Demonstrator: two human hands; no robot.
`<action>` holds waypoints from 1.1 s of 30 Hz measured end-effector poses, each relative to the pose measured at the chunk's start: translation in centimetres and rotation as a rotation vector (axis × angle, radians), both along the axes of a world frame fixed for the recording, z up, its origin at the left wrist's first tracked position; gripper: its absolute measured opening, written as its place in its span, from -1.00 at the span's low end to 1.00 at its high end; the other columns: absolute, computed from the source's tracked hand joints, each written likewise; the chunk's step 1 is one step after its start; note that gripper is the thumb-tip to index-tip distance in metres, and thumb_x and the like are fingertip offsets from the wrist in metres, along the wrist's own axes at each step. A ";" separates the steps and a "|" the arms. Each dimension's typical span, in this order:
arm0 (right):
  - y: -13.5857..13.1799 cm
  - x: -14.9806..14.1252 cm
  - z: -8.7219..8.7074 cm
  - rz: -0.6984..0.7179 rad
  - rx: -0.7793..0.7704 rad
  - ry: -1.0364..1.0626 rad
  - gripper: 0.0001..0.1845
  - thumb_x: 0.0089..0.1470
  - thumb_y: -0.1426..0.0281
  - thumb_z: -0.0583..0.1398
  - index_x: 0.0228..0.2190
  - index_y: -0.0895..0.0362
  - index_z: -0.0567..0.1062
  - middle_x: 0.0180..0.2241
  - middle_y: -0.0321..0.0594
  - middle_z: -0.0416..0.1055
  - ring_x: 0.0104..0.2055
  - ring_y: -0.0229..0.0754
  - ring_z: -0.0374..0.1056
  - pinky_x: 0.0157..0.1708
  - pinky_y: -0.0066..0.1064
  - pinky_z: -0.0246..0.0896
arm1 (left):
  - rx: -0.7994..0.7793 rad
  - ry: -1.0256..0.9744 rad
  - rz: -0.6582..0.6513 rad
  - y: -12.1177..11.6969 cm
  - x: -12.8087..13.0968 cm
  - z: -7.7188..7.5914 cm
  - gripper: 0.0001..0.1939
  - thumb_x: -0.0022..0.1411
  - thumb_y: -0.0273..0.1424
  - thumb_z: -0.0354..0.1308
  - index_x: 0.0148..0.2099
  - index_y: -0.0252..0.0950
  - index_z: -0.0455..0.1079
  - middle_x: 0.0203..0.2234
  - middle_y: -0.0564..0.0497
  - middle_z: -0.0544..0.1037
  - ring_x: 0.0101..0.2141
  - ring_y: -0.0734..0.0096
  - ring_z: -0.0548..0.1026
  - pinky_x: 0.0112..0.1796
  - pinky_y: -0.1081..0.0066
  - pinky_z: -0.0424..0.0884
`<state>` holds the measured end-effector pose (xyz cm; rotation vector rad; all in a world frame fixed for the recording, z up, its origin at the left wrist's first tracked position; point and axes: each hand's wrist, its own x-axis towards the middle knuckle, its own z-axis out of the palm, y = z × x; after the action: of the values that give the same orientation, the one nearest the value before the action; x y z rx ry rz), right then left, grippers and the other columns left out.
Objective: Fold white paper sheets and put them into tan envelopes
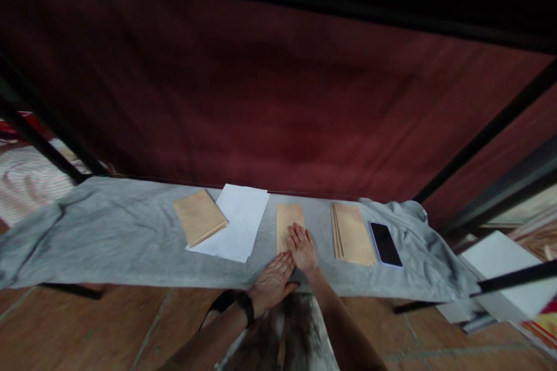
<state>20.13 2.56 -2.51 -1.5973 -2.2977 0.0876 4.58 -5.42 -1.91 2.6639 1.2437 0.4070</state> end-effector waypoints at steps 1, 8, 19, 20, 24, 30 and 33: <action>-0.1 0.0 0.0 -0.003 0.006 -0.003 -0.47 0.42 0.28 -0.14 0.31 0.12 0.22 0.36 -0.04 0.12 0.42 -0.12 0.01 0.34 -0.03 -0.05 | -0.009 0.002 0.000 0.0 0.0 -0.1 -0.35 0.40 -0.09 0.02 0.38 -0.38 0.13 0.31 -0.26 0.29 0.34 0.14 0.18 0.32 0.13 0.11; -0.4 0.1 0.5 0.002 -0.013 -0.031 -0.44 0.42 0.26 -0.18 0.33 0.14 0.19 0.38 -0.03 0.10 0.43 -0.10 -0.04 0.35 -0.05 -0.10 | -0.041 -0.021 -0.001 0.0 0.5 0.0 -0.28 0.38 -0.05 0.05 0.40 -0.38 0.08 0.33 -0.29 0.25 0.36 0.10 0.14 0.33 0.11 0.05; -1.9 1.0 -0.2 -0.008 -0.016 -0.038 -0.40 0.40 0.29 -0.23 0.36 0.19 0.12 0.37 0.03 0.11 0.44 -0.03 -0.05 0.35 0.08 -0.18 | -0.067 0.020 -0.005 -1.0 0.4 0.1 -0.24 0.40 -0.04 0.01 0.41 -0.49 0.03 0.39 -0.36 0.10 0.40 0.05 -0.02 0.35 0.13 -0.08; -2.3 1.3 -0.3 -0.007 -0.006 -0.039 -0.40 0.40 0.30 -0.22 0.36 0.18 0.12 0.37 0.02 0.10 0.43 -0.03 -0.05 0.35 0.09 -0.18 | -0.070 0.021 -0.005 -1.1 0.3 0.1 -0.23 0.40 -0.04 0.00 0.42 -0.49 0.01 0.39 -0.36 0.08 0.41 0.06 -0.03 0.35 0.13 -0.09; -4.1 2.6 -0.7 0.009 0.029 -0.059 -0.41 0.40 0.29 -0.19 0.37 0.17 0.10 0.39 0.02 0.06 0.43 0.00 -0.05 0.35 0.11 -0.19 | -0.085 0.018 -0.003 -1.7 -0.3 0.1 -0.20 0.42 -0.03 -0.02 0.45 -0.48 -0.06 0.41 -0.34 0.03 0.42 0.09 -0.07 0.36 0.15 -0.11; -6.4 3.4 -1.2 -0.136 0.032 -0.056 -0.37 0.40 0.24 -0.20 0.36 0.24 0.13 0.36 0.04 0.12 0.38 0.13 0.06 0.33 0.13 -0.19 | -0.074 0.025 0.008 -2.5 -1.2 0.4 -0.24 0.42 -0.06 0.00 0.42 -0.51 0.02 0.40 -0.36 0.05 0.41 0.09 -0.05 0.36 0.16 -0.12; -7.0 3.0 -1.0 -0.221 0.002 -0.076 -0.37 0.39 0.27 -0.22 0.36 0.21 0.14 0.36 0.00 0.14 0.37 0.14 0.07 0.33 0.15 -0.21 | -0.040 0.039 0.028 -2.9 -1.3 0.3 -0.25 0.42 -0.05 -0.01 0.41 -0.49 0.04 0.40 -0.34 0.08 0.41 0.09 -0.02 0.36 0.17 -0.09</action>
<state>23.17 -4.46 -3.49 -1.8718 -2.1578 -0.0294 3.25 -8.32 -1.61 2.6364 1.2876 0.3319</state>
